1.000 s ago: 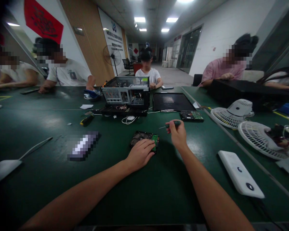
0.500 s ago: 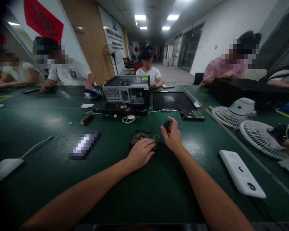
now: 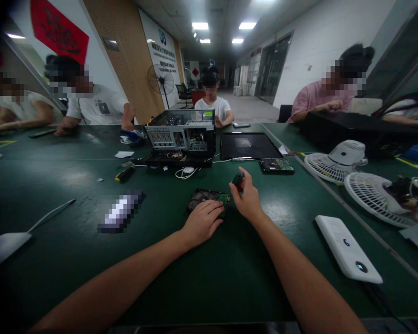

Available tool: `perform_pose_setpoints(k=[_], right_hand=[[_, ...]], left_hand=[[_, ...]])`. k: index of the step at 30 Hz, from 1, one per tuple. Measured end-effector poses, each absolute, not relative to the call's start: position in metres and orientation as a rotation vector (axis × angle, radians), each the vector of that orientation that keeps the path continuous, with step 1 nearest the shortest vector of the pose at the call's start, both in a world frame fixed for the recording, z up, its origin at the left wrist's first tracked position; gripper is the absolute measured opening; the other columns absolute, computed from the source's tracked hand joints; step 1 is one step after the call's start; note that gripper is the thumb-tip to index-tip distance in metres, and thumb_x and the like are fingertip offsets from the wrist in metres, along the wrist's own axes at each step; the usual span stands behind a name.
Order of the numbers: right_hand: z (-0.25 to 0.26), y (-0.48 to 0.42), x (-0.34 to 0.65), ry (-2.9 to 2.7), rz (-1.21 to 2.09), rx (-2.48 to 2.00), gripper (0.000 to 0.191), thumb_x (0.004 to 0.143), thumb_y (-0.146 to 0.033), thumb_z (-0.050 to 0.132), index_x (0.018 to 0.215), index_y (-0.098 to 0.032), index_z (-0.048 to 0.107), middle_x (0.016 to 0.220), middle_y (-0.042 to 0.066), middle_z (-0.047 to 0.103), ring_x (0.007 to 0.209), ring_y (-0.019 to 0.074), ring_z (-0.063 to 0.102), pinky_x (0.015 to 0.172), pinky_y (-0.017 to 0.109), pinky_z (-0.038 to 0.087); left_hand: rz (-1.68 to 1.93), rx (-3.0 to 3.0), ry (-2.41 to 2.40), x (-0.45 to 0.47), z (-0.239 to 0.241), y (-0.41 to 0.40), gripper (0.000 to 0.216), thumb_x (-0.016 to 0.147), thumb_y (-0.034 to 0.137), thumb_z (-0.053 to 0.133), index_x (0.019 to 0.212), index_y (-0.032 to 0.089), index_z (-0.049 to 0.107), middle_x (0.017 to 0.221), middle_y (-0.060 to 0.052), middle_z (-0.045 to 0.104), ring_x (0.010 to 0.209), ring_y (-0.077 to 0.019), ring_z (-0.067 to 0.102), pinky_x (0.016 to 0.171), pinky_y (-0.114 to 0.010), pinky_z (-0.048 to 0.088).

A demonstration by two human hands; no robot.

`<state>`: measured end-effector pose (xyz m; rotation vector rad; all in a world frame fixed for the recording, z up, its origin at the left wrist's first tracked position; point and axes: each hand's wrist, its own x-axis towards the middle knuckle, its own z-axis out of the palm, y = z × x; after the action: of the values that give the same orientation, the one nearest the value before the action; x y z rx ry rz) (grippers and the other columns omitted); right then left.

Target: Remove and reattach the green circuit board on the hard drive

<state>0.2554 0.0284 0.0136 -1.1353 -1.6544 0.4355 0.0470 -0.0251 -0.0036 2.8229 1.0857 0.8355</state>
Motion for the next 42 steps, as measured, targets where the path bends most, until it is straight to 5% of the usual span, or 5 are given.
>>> perform_pose_setpoints(k=[22,25,31,38,42], right_hand=[[0.016,0.026,0.254,-1.756,0.193,-1.185,0.079,0.093,-0.044,0.062,0.159,-0.026,0.022,0.097,0.007,0.073,0.078,0.0270,0.072,0.078,0.048,0.061],[0.018,0.025,0.253,-1.779,0.104,-1.199,0.074,0.092,-0.044,0.064,0.156,-0.027,0.030,0.103,0.008,0.072,0.079,0.0259,0.071,0.079,0.048,0.061],[0.022,0.021,0.248,-1.803,0.116,-1.048,0.060,0.100,-0.034,0.050,0.156,-0.028,0.028,0.137,0.012,0.062,0.111,0.0261,0.069,0.100,0.049,0.056],[0.022,0.020,0.248,-1.770,-0.067,-1.087,0.051,0.096,-0.036,0.059,0.145,-0.031,0.046,0.119,0.010,0.066,0.094,0.0259,0.069,0.091,0.049,0.060],[0.024,0.019,0.249,-1.834,-0.054,-1.047,0.057,0.097,-0.029,0.054,0.151,-0.029,0.038,0.124,0.012,0.062,0.102,0.0268,0.066,0.095,0.050,0.058]], left_hand=[[0.831,2.815,1.079,0.046,-0.001,-0.026,0.035,0.093,0.022,0.063,0.127,0.017,0.060,0.135,-0.012,0.062,0.127,-0.0295,0.055,0.106,-0.048,0.048],[0.828,2.818,1.080,0.047,0.000,-0.027,0.034,0.093,0.022,0.063,0.127,0.016,0.061,0.134,-0.013,0.063,0.127,-0.0293,0.055,0.107,-0.047,0.048],[0.853,2.794,1.061,0.047,-0.003,-0.025,0.033,0.093,0.022,0.063,0.126,0.018,0.061,0.132,-0.013,0.064,0.127,-0.0289,0.056,0.105,-0.048,0.049],[0.854,2.808,1.075,0.048,-0.005,-0.025,0.035,0.093,0.022,0.063,0.127,0.017,0.061,0.133,-0.012,0.063,0.127,-0.0293,0.055,0.106,-0.048,0.048],[0.855,2.806,1.072,0.048,-0.004,-0.025,0.035,0.094,0.022,0.062,0.128,0.017,0.060,0.133,-0.012,0.063,0.127,-0.0292,0.055,0.107,-0.048,0.048]])
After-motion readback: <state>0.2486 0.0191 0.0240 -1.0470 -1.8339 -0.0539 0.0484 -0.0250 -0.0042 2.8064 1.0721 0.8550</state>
